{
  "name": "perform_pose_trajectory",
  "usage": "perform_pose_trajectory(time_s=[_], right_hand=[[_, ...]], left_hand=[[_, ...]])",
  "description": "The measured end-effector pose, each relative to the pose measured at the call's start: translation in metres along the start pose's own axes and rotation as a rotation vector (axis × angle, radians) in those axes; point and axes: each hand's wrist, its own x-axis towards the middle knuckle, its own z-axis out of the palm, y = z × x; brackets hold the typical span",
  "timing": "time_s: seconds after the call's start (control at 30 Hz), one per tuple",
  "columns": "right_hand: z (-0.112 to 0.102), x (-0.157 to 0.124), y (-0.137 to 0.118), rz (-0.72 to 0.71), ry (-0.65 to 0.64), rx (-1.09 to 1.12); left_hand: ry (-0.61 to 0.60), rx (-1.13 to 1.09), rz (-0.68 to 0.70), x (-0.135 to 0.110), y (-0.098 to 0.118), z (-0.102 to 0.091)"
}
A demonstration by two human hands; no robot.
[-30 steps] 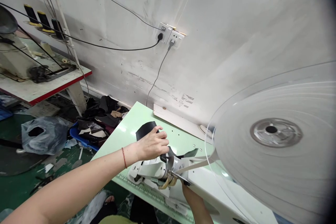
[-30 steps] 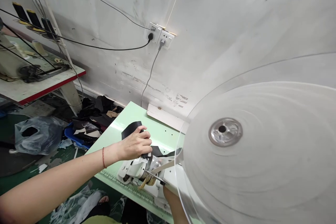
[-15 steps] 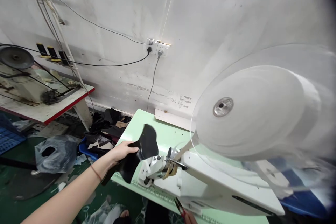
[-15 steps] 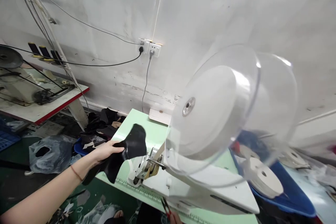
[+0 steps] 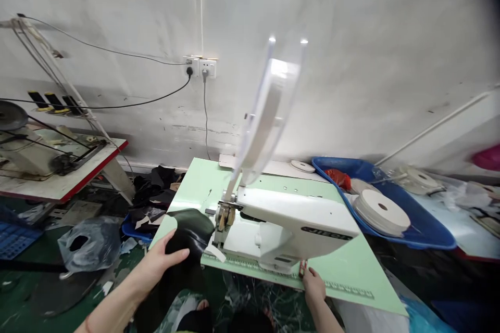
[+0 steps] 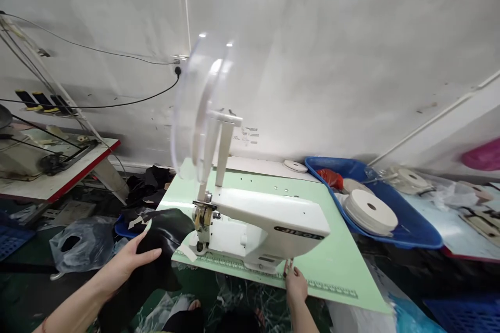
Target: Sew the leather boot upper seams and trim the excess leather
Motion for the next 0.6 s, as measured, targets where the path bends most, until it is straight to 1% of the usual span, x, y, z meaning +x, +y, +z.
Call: perform_pose_trajectory(time_s=[0.03,0.1,0.17,0.2,0.27,0.3,0.33,0.4,0.43,0.47,0.5,0.53,0.57,0.6], right_hand=[[0.002,-0.009,-0.001,0.057,-0.025,0.007],[0.005,-0.04,-0.003,0.125,-0.124,0.049],[0.001,-0.081,-0.009,0.108,-0.296,0.139],[-0.006,-0.1,-0.015,0.1,-0.387,0.187],[-0.032,-0.128,-0.031,0.048,-0.602,0.306],[-0.051,-0.134,-0.039,-0.047,-0.824,0.371],[-0.074,-0.134,-0.047,-0.157,-0.966,0.368],[-0.124,-0.124,-0.054,-0.208,-0.998,0.359],[-0.149,-0.116,-0.053,-0.219,-0.965,0.349],[-0.172,-0.107,-0.05,-0.223,-0.916,0.338],[-0.193,-0.098,-0.044,-0.245,-0.869,0.317],[-0.212,-0.091,-0.036,-0.284,-0.819,0.285],[-0.227,-0.083,-0.028,-0.337,-0.765,0.241],[-0.241,-0.077,-0.019,-0.389,-0.713,0.188]], left_hand=[[0.041,-0.006,0.002,-0.004,-0.01,0.014],[0.138,-0.032,-0.01,-0.01,-0.036,0.049],[0.236,-0.019,-0.012,-0.012,-0.065,0.091],[0.24,-0.001,-0.012,-0.013,-0.078,0.114],[0.158,0.037,-0.017,-0.017,-0.097,0.162],[0.101,0.056,-0.019,-0.02,-0.101,0.185],[0.047,0.071,-0.019,-0.023,-0.103,0.207],[-0.069,0.078,-0.019,-0.031,-0.099,0.249],[-0.162,0.053,-0.042,-0.034,-0.095,0.269],[-0.281,0.011,-0.085,-0.037,-0.091,0.288],[-0.401,-0.029,-0.14,-0.038,-0.089,0.308],[-0.486,-0.041,-0.188,-0.039,-0.087,0.328],[-0.521,-0.018,-0.216,-0.04,-0.087,0.349],[-0.508,0.037,-0.213,-0.04,-0.088,0.37]])
